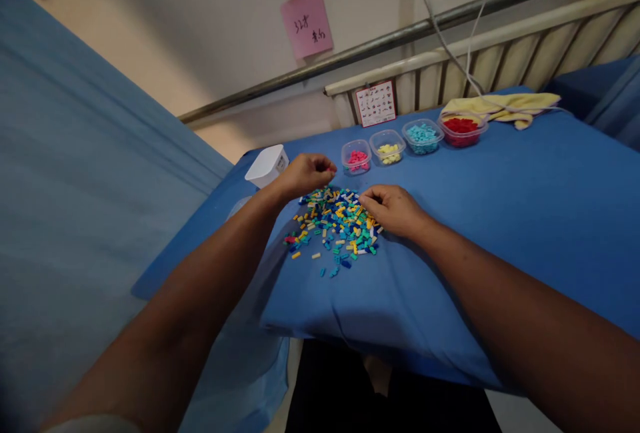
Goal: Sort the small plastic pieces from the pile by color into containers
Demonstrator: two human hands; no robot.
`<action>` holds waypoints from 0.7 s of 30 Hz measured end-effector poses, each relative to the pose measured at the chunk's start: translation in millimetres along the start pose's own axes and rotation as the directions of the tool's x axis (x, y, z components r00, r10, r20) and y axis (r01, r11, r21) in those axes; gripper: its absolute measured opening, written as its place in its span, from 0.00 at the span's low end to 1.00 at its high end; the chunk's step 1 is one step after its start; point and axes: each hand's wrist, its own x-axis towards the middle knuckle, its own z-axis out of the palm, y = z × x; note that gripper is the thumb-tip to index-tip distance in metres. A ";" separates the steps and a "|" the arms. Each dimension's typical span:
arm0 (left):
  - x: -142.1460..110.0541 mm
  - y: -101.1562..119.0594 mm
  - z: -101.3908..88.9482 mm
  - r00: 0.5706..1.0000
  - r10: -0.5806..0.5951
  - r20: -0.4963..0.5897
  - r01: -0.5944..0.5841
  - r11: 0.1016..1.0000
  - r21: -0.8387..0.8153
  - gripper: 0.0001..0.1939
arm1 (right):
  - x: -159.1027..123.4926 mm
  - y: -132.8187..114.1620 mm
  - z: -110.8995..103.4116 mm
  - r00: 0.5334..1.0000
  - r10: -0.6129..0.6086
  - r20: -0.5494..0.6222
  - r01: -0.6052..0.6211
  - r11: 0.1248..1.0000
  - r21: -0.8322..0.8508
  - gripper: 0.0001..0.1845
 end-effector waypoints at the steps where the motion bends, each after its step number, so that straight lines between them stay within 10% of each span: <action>1: 15.2 4.3 3.5 0.999 -0.004 -0.044 0.003 1.000 -0.027 0.12 | 0.0 -0.1 -0.2 1.000 -0.001 0.001 0.001 1.000 0.002 0.22; 8: 57.7 8.9 11.0 0.982 -0.029 -0.186 0.027 1.000 -0.014 0.18 | -0.3 0.3 -0.5 1.000 -0.018 0.020 0.017 0.997 0.071 0.23; 13: -7.5 -3.7 -21.8 0.999 -0.015 0.031 0.009 0.982 0.188 0.12 | -1.2 -1.1 -1.5 1.000 0.009 0.004 -0.009 0.999 0.050 0.23; 16: -61.1 -19.7 -44.4 0.958 -0.047 0.284 -0.042 0.954 0.297 0.10 | -1.9 -2.2 -2.1 1.000 0.016 -0.007 -0.016 0.999 0.028 0.24; 21: -129.8 -40.3 -52.7 0.910 -0.082 0.406 -0.044 0.956 0.290 0.10 | -3.2 -3.3 -2.9 1.000 0.019 -0.006 -0.019 1.000 0.007 0.24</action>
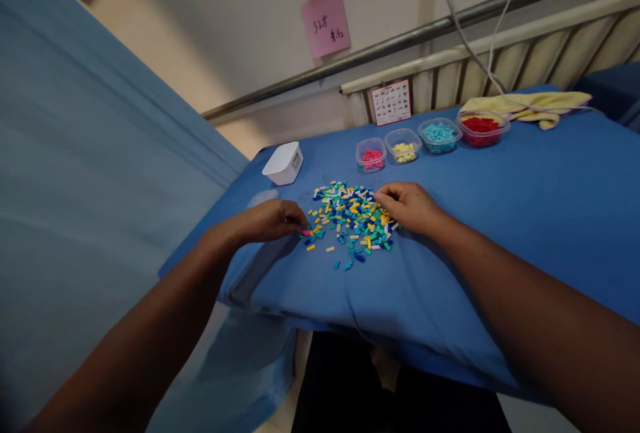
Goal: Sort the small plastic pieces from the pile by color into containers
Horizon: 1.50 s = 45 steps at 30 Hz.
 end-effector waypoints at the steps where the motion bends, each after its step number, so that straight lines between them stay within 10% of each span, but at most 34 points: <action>1: -5.7 0.0 6.0 1.000 0.012 0.006 -0.012 1.000 0.002 0.11 | -0.3 0.1 -0.2 1.000 0.003 -0.002 -0.003 1.000 -0.004 0.24; 13: 8.9 15.1 25.7 0.999 0.036 -0.032 -0.030 0.987 0.159 0.13 | -3.8 -1.1 -2.3 1.000 0.009 0.014 -0.010 1.000 0.026 0.27; 23: 17.4 -6.1 23.7 0.988 -0.127 -0.085 0.103 0.965 -0.241 0.15 | -2.0 -1.4 -2.5 1.000 0.028 0.007 -0.028 0.999 -0.015 0.24; 35: 6.7 20.7 31.0 0.996 -0.035 -0.076 0.041 0.996 0.074 0.14 | -2.1 -3.0 -3.1 1.000 0.020 -0.001 -0.020 1.000 -0.017 0.23; 45: 13.9 12.4 33.3 0.980 -0.152 -0.130 0.131 0.979 -0.153 0.11 | 0.0 -0.8 0.4 1.000 0.012 -0.004 -0.012 1.000 -0.001 0.23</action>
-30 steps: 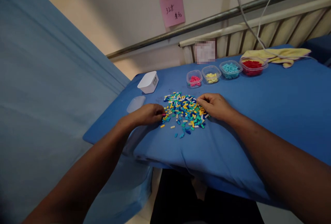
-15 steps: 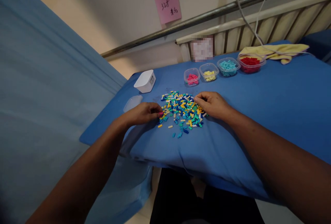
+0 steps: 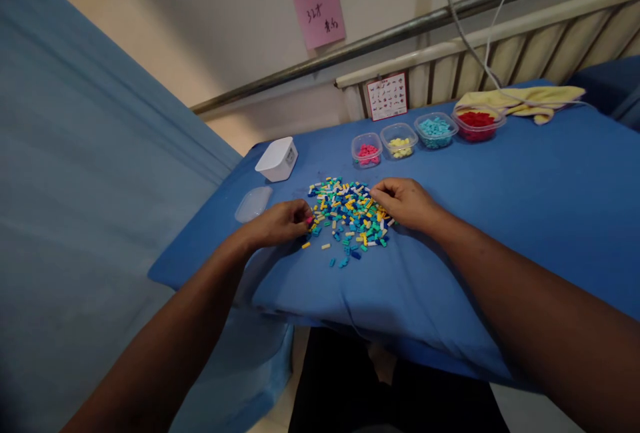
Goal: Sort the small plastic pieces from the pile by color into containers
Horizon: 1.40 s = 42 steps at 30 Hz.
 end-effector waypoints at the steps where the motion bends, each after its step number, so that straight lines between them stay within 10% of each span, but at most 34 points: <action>1: 2.9 0.8 -0.2 1.000 0.007 -0.022 -0.007 0.999 -0.031 0.11 | 0.2 -0.2 0.3 1.000 -0.002 -0.003 0.002 1.000 0.002 0.23; 18: 161.2 80.2 -22.0 0.930 -0.157 -0.333 -0.078 0.800 -0.595 0.17 | 4.0 6.6 3.5 0.999 -0.031 0.015 0.031 0.999 0.016 0.22; 23: 143.0 80.2 -5.6 0.907 0.050 -0.418 -0.141 0.972 -0.188 0.20 | 5.3 7.5 4.2 0.997 -0.068 0.019 0.068 0.997 0.027 0.20; 27: 91.3 70.5 28.2 0.912 0.402 -0.087 -0.384 0.908 0.170 0.23 | 6.6 9.6 4.4 0.996 -0.092 0.004 0.092 0.996 0.006 0.20; 32: 58.6 62.0 35.9 0.917 0.378 -0.130 -0.336 0.904 0.264 0.24 | 6.4 8.2 7.6 0.999 -0.011 -0.045 0.017 0.992 0.128 0.19; 37: 97.5 50.8 18.2 0.918 0.247 -0.310 -0.165 0.949 0.268 0.19 | 8.5 7.0 10.1 0.986 0.041 -0.162 -0.007 0.978 0.206 0.20; 42: 165.0 44.0 14.5 0.955 0.222 -0.198 -0.198 0.971 0.136 0.19 | 12.0 7.1 7.4 0.973 0.038 -0.228 0.001 0.986 0.169 0.22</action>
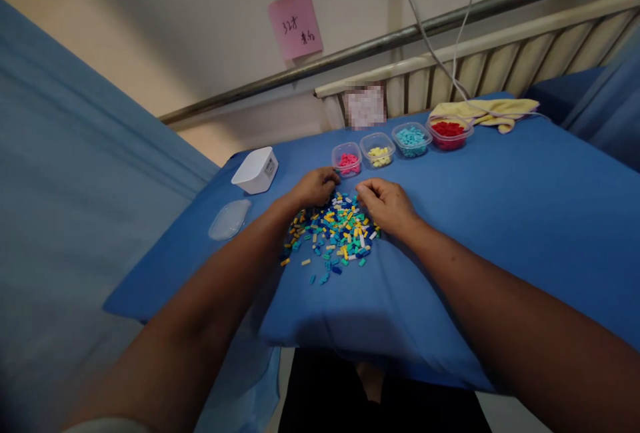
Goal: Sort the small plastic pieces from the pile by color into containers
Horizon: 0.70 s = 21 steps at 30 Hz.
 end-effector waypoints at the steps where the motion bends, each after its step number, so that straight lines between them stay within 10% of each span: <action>1: 9.4 -3.6 2.2 1.000 -0.013 0.018 0.014 0.999 -0.050 0.19 | 0.8 -0.3 -0.2 1.000 0.006 0.004 -0.006 1.000 0.000 0.22; 10: -2.7 -22.6 -5.6 0.998 0.033 0.059 -0.023 0.987 -0.160 0.19 | 4.4 -1.5 1.5 0.999 0.030 0.024 -0.030 0.999 0.016 0.23; 17: -88.8 40.8 3.2 0.948 0.286 0.140 -0.282 0.958 -0.047 0.32 | 3.1 6.7 -2.6 0.999 -0.039 0.021 0.040 0.996 -0.083 0.23; 21: -128.6 60.9 11.4 0.956 0.217 0.198 -0.233 0.970 0.065 0.42 | -0.1 5.3 -7.6 0.996 -0.084 0.039 0.090 0.977 -0.191 0.25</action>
